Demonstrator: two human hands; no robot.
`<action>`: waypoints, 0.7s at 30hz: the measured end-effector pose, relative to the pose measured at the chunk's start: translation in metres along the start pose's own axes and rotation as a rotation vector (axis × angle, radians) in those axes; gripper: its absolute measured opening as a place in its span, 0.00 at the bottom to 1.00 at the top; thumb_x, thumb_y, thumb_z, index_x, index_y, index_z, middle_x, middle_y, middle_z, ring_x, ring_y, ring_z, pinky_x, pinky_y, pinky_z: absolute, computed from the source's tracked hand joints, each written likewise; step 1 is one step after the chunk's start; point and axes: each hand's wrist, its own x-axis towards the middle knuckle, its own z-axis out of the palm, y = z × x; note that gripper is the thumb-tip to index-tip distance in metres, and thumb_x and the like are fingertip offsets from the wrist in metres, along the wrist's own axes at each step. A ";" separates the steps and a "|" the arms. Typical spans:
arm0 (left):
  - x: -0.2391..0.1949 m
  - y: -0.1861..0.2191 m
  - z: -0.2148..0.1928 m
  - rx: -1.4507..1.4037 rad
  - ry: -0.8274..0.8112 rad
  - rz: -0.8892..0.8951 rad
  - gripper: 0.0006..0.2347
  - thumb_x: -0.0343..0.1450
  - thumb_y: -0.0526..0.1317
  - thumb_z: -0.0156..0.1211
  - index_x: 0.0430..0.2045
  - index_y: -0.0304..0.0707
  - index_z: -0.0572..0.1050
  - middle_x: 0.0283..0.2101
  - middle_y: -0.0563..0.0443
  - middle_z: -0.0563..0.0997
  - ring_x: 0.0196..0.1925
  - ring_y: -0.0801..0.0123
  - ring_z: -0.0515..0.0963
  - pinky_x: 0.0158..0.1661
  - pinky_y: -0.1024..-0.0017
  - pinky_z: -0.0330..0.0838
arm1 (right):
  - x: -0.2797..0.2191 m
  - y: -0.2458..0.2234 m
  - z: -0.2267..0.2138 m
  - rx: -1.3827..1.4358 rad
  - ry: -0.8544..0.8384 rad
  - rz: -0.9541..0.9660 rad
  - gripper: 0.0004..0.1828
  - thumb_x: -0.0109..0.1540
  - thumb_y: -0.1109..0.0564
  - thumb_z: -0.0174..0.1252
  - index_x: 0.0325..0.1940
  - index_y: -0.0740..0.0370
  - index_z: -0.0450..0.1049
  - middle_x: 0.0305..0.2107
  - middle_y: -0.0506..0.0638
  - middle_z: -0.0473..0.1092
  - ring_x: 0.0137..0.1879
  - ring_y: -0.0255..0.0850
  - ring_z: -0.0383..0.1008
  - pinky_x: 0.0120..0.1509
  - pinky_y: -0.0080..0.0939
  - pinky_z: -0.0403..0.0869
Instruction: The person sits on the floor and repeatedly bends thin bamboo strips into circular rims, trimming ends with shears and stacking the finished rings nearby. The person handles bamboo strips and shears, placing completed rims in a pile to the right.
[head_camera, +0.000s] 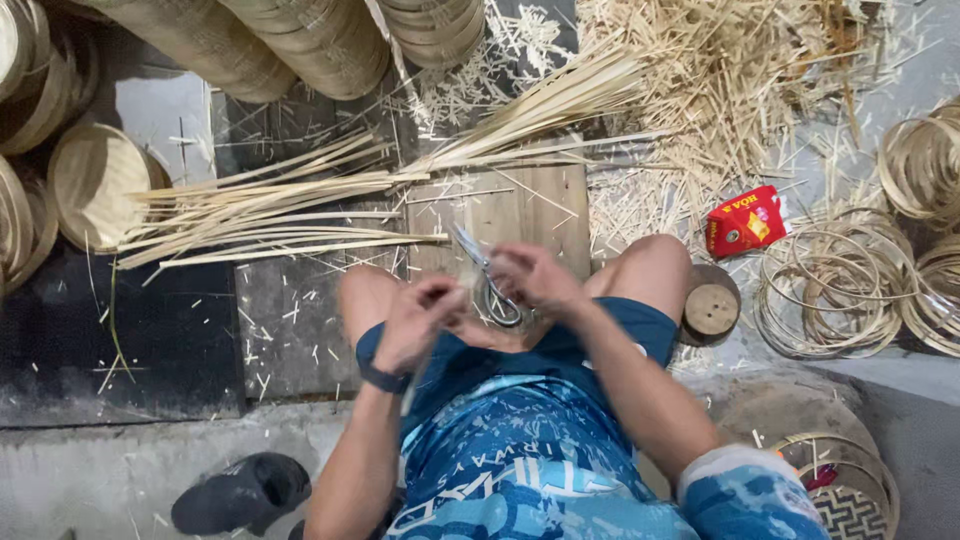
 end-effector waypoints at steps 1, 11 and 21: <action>0.002 -0.003 0.008 -0.010 -0.032 -0.007 0.07 0.74 0.33 0.66 0.41 0.27 0.79 0.37 0.48 0.81 0.36 0.71 0.79 0.38 0.74 0.74 | -0.007 0.011 0.014 0.219 -0.098 0.060 0.15 0.68 0.51 0.60 0.58 0.56 0.80 0.31 0.48 0.73 0.35 0.30 0.71 0.37 0.30 0.70; -0.069 0.112 -0.085 -0.512 0.537 0.615 0.06 0.80 0.40 0.61 0.35 0.40 0.76 0.33 0.52 0.78 0.30 0.74 0.73 0.29 0.77 0.64 | 0.045 0.138 -0.126 0.515 0.632 0.176 0.09 0.69 0.54 0.57 0.39 0.63 0.73 0.27 0.51 0.72 0.27 0.39 0.73 0.28 0.38 0.73; -0.041 0.050 -0.055 0.663 0.482 0.346 0.09 0.69 0.28 0.62 0.42 0.35 0.82 0.43 0.49 0.86 0.46 0.72 0.84 0.49 0.75 0.77 | 0.041 0.073 -0.040 0.094 -0.024 0.211 0.29 0.69 0.41 0.49 0.66 0.65 0.67 0.46 0.54 0.78 0.50 0.42 0.81 0.54 0.41 0.78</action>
